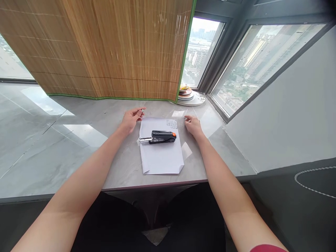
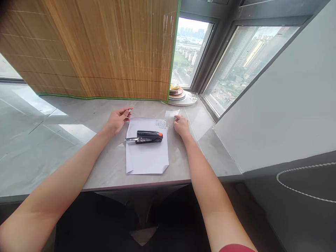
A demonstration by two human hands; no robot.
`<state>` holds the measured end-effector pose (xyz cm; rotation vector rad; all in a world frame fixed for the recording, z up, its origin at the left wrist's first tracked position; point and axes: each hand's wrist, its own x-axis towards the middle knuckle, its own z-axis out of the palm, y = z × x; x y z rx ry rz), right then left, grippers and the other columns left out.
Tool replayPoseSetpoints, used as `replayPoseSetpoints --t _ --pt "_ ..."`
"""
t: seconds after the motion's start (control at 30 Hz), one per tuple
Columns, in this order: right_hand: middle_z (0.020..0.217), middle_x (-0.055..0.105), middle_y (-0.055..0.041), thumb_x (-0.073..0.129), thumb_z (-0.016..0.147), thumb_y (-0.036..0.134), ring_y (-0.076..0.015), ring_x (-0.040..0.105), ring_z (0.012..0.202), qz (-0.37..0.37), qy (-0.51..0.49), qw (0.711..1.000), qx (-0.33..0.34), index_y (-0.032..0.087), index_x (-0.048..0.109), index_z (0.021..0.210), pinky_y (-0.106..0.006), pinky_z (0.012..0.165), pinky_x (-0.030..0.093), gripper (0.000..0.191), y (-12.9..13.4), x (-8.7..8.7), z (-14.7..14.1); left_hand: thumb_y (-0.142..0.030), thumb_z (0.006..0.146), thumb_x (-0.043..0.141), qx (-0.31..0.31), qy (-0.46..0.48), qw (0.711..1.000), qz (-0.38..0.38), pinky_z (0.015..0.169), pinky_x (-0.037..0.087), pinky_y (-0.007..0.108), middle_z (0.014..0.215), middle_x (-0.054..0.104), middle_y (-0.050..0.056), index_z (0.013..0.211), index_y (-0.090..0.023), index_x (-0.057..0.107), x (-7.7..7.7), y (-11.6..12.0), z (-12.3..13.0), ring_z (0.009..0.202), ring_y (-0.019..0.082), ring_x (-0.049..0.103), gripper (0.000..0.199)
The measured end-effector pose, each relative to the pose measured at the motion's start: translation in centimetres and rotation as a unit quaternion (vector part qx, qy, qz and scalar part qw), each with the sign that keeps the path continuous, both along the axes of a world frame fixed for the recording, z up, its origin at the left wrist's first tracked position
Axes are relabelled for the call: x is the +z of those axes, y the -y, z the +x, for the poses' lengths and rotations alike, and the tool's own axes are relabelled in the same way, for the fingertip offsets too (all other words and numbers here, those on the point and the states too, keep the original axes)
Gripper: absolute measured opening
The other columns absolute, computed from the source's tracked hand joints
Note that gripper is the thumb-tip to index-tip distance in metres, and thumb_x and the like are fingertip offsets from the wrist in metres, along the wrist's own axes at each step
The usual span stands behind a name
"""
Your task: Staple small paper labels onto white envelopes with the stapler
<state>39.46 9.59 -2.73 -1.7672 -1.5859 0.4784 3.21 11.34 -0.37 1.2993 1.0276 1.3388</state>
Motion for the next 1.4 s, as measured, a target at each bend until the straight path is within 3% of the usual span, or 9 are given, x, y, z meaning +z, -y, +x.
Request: replayPoseSetpoints --t 0.13,0.23,0.3,0.43,0.57,0.7,0.9,1.07,1.4 --pt "0.116 0.076 -0.0121 0.057 0.081 0.017 -0.0273 0.07 0.102 0.004 0.011 1.0 -0.01 0.018 0.08 0.126 -0.047 0.114 0.05 0.05 -0.1 0.3 -0.2 -0.052 0.08 0.094 -0.003 0.0 1.0 -0.009 0.073 0.052 0.029 0.093 0.07 0.005 0.117 -0.021 0.085 0.2 0.0 -0.3 0.08 0.014 0.06 0.049" --pt "0.112 0.074 -0.0117 0.059 0.091 0.027 -0.0255 0.069 0.095 0.062 -0.033 0.998 -0.001 0.018 0.08 0.119 -0.045 0.105 0.055 0.036 0.7 1.3 -0.9 -0.055 0.086 0.089 0.01 -0.043 0.999 0.027 0.072 0.052 0.03 0.09 0.072 0.006 0.119 -0.02 0.082 0.3 0.2 -0.3 0.079 0.016 0.062 0.049" --pt "0.115 0.073 -0.0107 0.057 0.102 0.042 -0.0256 0.069 0.101 0.119 -0.078 0.987 0.075 0.021 0.079 0.113 -0.042 0.099 0.056 0.033 1.8 2.3 -1.8 -0.056 0.089 0.085 0.012 -0.078 0.996 0.051 0.075 0.053 0.032 0.091 0.075 0.008 0.116 -0.018 0.079 0.4 0.4 -0.1 0.082 0.018 0.066 0.046" --pt "0.123 0.074 -0.0091 0.055 0.108 0.069 -0.0264 0.07 0.111 0.162 -0.085 0.925 0.333 0.026 0.078 0.121 -0.042 0.097 0.058 0.05 4.8 3.5 -4.8 -0.054 0.094 0.079 0.005 -0.154 0.986 0.068 0.087 0.056 0.037 0.099 0.08 0.012 0.106 -0.017 0.076 0.4 0.8 0.2 0.093 0.023 0.071 0.039" --pt "0.123 0.078 -0.0105 0.08 0.097 0.057 -0.0294 0.072 0.111 0.154 0.012 0.882 0.446 0.026 0.073 0.136 -0.044 0.099 0.059 0.05 6.5 2.6 -7.7 -0.055 0.096 0.074 -0.005 -0.234 0.968 0.088 0.094 0.056 0.039 0.115 0.081 0.012 0.106 -0.019 0.077 0.7 1.2 0.5 0.108 0.027 0.072 0.037" --pt "0.114 0.082 -0.0085 0.076 0.096 0.033 -0.0269 0.077 0.099 0.2 0.017 0.899 0.39 0.025 0.076 0.128 -0.042 0.094 0.06 0.033 6.1 1.3 -8.1 -0.066 0.1 0.067 -0.079 -0.258 0.955 0.12 0.096 0.058 0.041 0.129 0.08 0.014 0.111 -0.019 0.076 1.4 1.9 1.1 0.111 0.028 0.073 0.048" --pt "0.109 0.082 -0.0084 0.076 0.089 0.025 -0.0287 0.076 0.099 0.248 0.025 0.937 0.246 0.025 0.076 0.119 -0.041 0.091 0.06 0.03 5.0 1.9 -6.2 -0.066 0.104 0.065 -0.141 -0.283 0.914 0.254 0.11 0.055 0.046 0.129 0.079 0.014 0.11 -0.021 0.075 1.9 2.9 1.8 0.121 0.028 0.073 0.046" --pt "0.108 0.082 -0.0081 0.077 0.09 0.03 -0.0279 0.076 0.096 0.237 0.003 0.941 0.243 0.024 0.076 0.118 -0.039 0.089 0.059 0.029 5.1 2.3 -6.4 -0.058 0.105 0.068 -0.171 -0.32 0.885 0.292 0.114 0.052 0.049 0.124 0.081 0.013 0.107 -0.023 0.078 1.7 3.1 2.3 0.119 0.029 0.073 0.036" --pt "0.11 0.083 -0.0077 0.075 0.091 0.037 -0.0284 0.075 0.098 0.205 -0.011 0.947 0.246 0.025 0.077 0.119 -0.04 0.091 0.058 0.03 5.5 2.4 -7.1 -0.055 0.102 0.069 -0.184 -0.324 0.893 0.25 0.112 0.052 0.05 0.123 0.081 0.013 0.107 -0.025 0.079 1.7 2.9 2.2 0.116 0.031 0.07 0.032"
